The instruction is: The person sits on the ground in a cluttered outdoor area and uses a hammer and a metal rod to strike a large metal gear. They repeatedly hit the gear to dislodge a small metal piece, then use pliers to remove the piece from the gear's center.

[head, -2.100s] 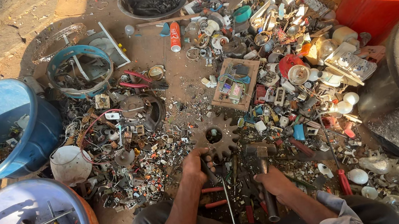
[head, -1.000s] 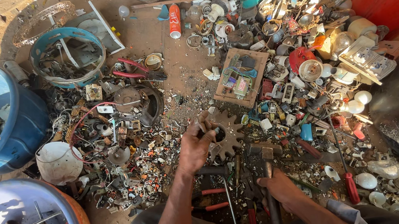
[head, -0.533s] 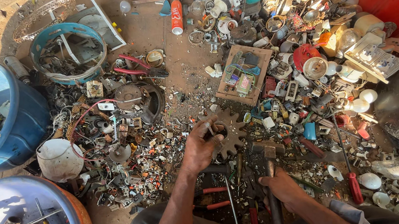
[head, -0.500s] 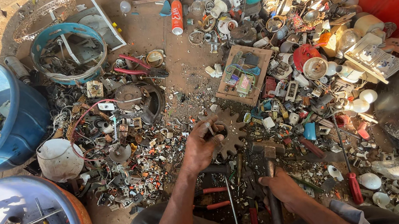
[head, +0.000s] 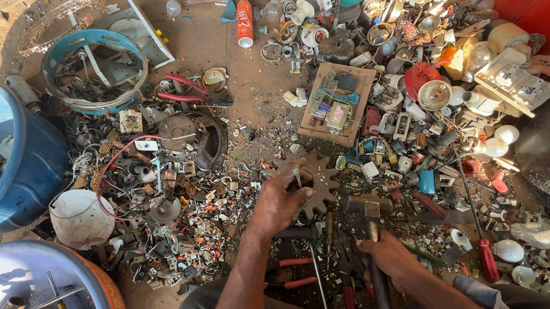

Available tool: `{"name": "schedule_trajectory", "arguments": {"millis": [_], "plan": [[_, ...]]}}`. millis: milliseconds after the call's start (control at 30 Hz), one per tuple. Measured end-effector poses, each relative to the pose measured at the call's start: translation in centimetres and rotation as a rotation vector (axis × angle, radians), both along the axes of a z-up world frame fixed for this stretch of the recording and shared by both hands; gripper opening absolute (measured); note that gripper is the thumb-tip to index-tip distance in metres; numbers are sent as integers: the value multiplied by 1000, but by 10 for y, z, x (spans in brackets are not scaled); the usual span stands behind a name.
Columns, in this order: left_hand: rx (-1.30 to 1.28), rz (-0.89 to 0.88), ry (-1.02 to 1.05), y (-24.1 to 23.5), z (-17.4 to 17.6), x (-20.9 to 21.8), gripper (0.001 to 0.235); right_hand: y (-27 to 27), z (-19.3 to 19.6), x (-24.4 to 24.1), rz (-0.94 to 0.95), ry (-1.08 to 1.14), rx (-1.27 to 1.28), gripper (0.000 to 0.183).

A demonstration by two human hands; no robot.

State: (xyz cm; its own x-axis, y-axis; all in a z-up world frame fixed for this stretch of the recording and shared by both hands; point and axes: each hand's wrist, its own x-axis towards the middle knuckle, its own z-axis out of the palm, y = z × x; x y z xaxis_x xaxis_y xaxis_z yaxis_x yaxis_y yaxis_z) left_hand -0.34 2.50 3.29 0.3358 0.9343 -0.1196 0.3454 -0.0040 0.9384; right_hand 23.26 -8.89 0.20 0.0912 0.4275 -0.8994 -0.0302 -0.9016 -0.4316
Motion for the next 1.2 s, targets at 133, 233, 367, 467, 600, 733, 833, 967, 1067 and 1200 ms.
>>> {"name": "schedule_trajectory", "arguments": {"millis": [133,233,367,467,600,733,833,967,1067,1200], "plan": [[-47,-29,5,2,-7,-6,40,2,3,-1,6,6,5,30],[37,-49,8,1,-14,-7,35,0,3,-2,8,3,3,31],[-1,-80,175,1,-16,-10,26,-1,2,-2,-24,6,-2,29],[-25,-113,200,-2,-13,-11,26,2,2,2,-127,38,8,27],[112,-138,238,-7,-5,-7,26,-2,13,6,-127,-5,93,31],[45,-140,319,-8,-6,-9,29,-30,45,-7,11,-180,486,41],[28,-162,320,-2,-11,-7,29,-40,91,-9,243,-301,1049,59],[134,-185,316,-3,-17,-9,31,-29,158,-2,505,-643,1394,63],[93,-181,314,-4,-18,-11,32,3,180,-16,811,-896,1370,67],[46,-190,310,-10,-19,-14,30,29,184,-37,1100,-855,925,70]]}}
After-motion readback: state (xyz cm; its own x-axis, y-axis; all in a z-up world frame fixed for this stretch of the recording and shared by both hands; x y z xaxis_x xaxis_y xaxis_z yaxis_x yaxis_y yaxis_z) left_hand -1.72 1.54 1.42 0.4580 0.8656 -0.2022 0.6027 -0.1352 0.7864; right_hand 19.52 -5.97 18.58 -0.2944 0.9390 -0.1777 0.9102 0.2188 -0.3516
